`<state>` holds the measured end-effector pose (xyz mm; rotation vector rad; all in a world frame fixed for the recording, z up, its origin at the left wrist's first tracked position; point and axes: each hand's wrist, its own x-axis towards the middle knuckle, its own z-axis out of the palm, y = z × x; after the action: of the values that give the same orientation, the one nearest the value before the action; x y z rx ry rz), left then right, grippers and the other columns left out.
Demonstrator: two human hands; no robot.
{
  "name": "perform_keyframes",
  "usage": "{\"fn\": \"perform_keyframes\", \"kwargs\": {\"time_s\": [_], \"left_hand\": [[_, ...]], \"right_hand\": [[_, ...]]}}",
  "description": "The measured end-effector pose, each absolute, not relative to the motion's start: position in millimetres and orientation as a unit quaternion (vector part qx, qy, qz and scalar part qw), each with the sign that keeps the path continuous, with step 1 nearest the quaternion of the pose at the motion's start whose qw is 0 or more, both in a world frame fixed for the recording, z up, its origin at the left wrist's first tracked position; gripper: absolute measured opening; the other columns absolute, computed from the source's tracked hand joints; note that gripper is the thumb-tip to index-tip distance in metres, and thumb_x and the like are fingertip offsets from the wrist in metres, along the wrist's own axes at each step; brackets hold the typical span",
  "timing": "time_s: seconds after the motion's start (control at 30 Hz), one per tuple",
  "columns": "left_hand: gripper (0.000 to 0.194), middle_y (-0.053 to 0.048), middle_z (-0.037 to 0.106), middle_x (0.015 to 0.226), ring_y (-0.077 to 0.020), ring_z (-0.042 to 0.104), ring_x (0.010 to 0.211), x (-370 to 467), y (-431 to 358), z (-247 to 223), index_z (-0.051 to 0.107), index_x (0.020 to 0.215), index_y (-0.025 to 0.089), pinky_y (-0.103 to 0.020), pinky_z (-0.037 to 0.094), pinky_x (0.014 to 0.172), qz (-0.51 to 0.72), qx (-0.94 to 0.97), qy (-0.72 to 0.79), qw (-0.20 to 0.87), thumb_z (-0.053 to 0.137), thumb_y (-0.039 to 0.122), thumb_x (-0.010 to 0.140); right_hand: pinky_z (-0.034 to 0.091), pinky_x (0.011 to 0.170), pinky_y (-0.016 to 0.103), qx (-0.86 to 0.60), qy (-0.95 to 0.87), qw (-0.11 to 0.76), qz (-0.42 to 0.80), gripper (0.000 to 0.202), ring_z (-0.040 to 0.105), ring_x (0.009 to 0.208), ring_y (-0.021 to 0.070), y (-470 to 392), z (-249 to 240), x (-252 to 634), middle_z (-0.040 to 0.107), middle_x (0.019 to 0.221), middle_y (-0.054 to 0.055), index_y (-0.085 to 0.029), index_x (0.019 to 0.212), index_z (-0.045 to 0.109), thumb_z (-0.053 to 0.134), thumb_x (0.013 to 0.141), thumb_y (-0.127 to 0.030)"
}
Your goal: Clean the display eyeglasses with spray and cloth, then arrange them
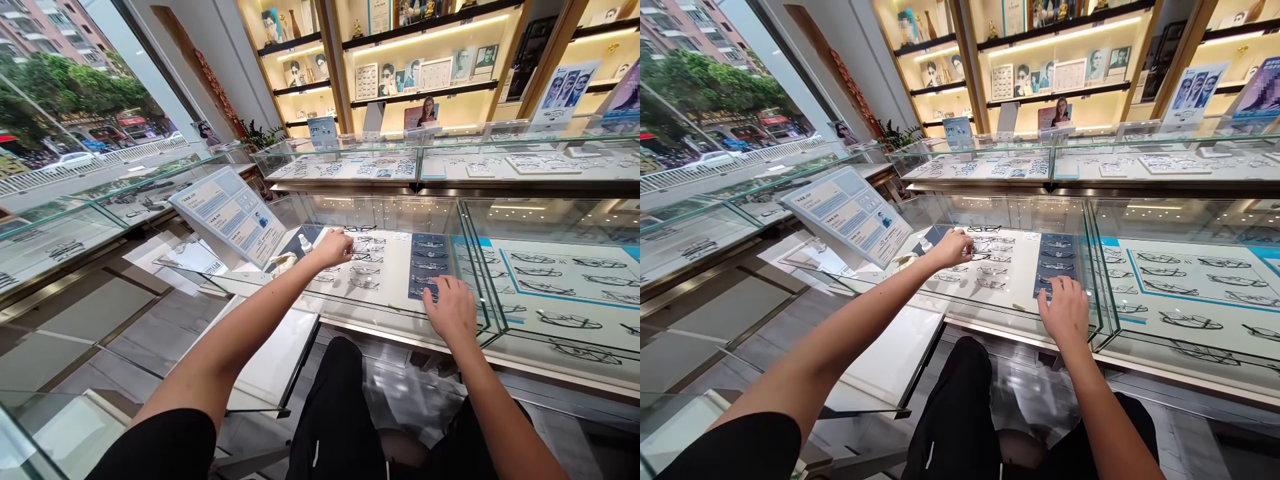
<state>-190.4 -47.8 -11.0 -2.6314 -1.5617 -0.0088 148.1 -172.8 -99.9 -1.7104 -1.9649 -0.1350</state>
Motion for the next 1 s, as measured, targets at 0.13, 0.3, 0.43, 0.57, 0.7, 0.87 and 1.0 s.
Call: {"fn": "perform_keyframes", "kwargs": {"time_s": [0.13,0.3,0.43,0.57,0.7,0.87,1.0], "left_hand": [[0.009,-0.009,0.075,0.091,-0.0299,0.057,0.102,-198.7,-90.4,8.4,0.064,0.077,0.019,-0.043,0.035,0.088,-0.024,-0.872,-0.488,0.040,0.069,0.025,0.082],[0.007,-0.003,0.073,0.088,-0.0256,0.056,0.097,-217.9,-178.9,28.9,0.065,0.078,0.021,-0.039,0.035,0.088,-0.026,-0.877,-0.473,-0.075,0.069,0.022,0.084],[0.010,0.002,0.074,0.087,-0.0213,0.059,0.096,-245.3,-242.7,7.9,0.067,0.081,0.023,-0.035,0.036,0.098,0.012,-0.849,-0.457,-0.267,0.071,0.014,0.080],[0.012,0.000,0.074,0.087,-0.0237,0.061,0.100,-286.4,-263.4,-36.1,0.068,0.077,0.023,-0.035,0.037,0.097,0.079,-0.809,-0.498,-0.302,0.072,0.012,0.077],[0.010,-0.004,0.076,0.090,-0.0267,0.062,0.099,-345.7,-237.7,-73.9,0.071,0.080,0.022,-0.037,0.037,0.093,0.118,-0.800,-0.540,-0.233,0.071,0.012,0.079],[0.004,-0.009,0.074,0.090,-0.0275,0.061,0.098,-423.1,-185.4,-106.3,0.071,0.078,0.019,-0.037,0.036,0.088,0.076,-0.771,-0.616,-0.143,0.073,0.018,0.082],[0.012,-0.010,0.067,0.083,-0.0257,0.058,0.096,-465.9,-149.7,-125.3,0.066,0.079,0.013,-0.036,0.037,0.088,0.008,-0.735,-0.669,-0.111,0.071,0.022,0.084]], "right_hand": [[0.043,0.087,0.044,-0.634,-0.726,0.261,-0.054,0.033,0.060,0.112,0.0330,-172.2,-102.6,149.9,0.069,0.126,0.015,-0.016,0.122,0.068,0.049,0.103,-0.036],[0.044,0.088,0.044,-0.631,-0.730,0.256,-0.064,0.034,0.060,0.116,0.0344,-173.8,-103.3,151.8,0.070,0.128,0.016,-0.016,0.121,0.069,0.049,0.104,-0.037],[0.044,0.088,0.045,-0.629,-0.730,0.258,-0.072,0.035,0.061,0.116,0.0355,-173.9,-104.2,153.1,0.071,0.128,0.015,-0.017,0.120,0.070,0.049,0.103,-0.040],[0.045,0.089,0.045,-0.626,-0.733,0.256,-0.069,0.036,0.062,0.117,0.0364,-173.7,-104.9,154.6,0.071,0.129,0.015,-0.018,0.121,0.069,0.050,0.103,-0.042],[0.047,0.091,0.047,-0.626,-0.734,0.254,-0.068,0.038,0.062,0.117,0.0369,-173.7,-105.5,156.5,0.071,0.127,0.015,-0.018,0.120,0.069,0.048,0.103,-0.045],[0.049,0.093,0.050,-0.623,-0.736,0.253,-0.078,0.039,0.063,0.117,0.0381,-172.5,-106.5,158.3,0.072,0.126,0.014,-0.021,0.117,0.070,0.047,0.102,-0.048],[0.051,0.093,0.050,-0.629,-0.731,0.247,-0.099,0.036,0.066,0.114,0.0385,-172.7,-107.4,158.0,0.074,0.124,0.013,-0.024,0.115,0.070,0.047,0.101,-0.049]]}}
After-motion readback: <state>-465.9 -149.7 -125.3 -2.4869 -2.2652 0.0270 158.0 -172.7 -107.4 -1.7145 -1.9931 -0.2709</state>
